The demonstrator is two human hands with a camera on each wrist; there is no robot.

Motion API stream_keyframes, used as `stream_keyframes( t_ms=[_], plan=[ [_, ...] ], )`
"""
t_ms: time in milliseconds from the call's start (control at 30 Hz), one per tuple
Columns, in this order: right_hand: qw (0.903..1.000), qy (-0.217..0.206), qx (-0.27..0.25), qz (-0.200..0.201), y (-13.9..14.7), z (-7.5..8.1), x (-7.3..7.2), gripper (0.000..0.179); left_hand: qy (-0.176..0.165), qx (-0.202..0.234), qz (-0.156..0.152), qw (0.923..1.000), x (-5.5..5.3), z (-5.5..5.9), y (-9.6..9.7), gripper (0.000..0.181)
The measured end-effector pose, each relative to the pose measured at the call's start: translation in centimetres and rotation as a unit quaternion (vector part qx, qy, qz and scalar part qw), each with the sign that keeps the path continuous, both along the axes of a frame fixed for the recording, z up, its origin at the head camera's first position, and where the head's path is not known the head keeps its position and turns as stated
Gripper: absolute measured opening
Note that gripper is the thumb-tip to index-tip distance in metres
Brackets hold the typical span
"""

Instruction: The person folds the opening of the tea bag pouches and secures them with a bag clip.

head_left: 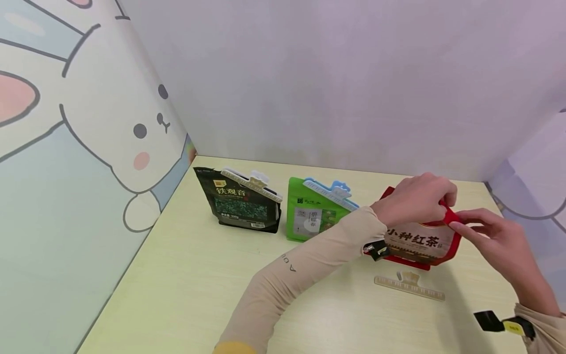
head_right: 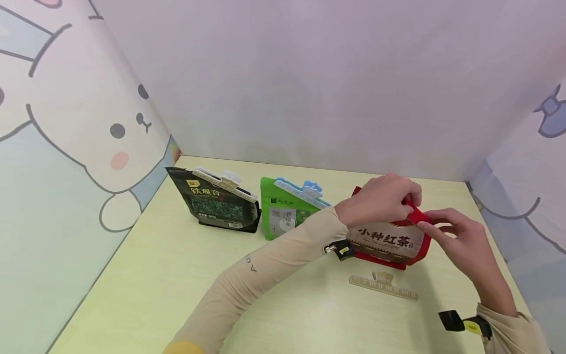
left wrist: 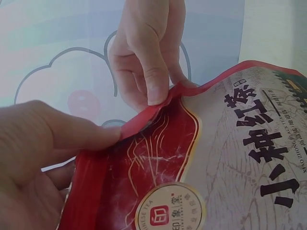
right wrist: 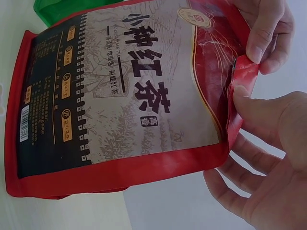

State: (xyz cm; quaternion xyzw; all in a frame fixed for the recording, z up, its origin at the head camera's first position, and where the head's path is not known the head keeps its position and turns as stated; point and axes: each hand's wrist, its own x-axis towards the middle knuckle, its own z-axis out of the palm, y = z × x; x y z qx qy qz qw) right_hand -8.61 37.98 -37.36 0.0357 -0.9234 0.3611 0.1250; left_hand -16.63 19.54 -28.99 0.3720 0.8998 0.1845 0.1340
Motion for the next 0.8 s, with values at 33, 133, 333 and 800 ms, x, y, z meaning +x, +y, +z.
stream_keyframes(
  t_ms=[33,133,333,800],
  plan=[
    [1.0000,0.002,0.001,0.002,0.04,-0.02,-0.05,0.023,0.000,0.000,0.001,1.0000,0.01,0.01,-0.01,0.007],
    [1.0000,0.002,0.002,0.002,0.20,-0.06,-0.22,0.023,-0.001,0.000,0.004,1.0000,0.05,0.04,-0.02,0.008],
    [0.9998,-0.009,0.015,0.004,0.48,-0.12,-0.23,0.022,-0.001,-0.006,0.013,0.9999,0.15,0.09,0.09,0.007],
    [0.9990,0.042,0.013,-0.003,-0.23,-0.39,-0.28,0.014,0.026,-0.041,0.018,0.9986,0.40,-0.31,0.53,0.007]
  ],
)
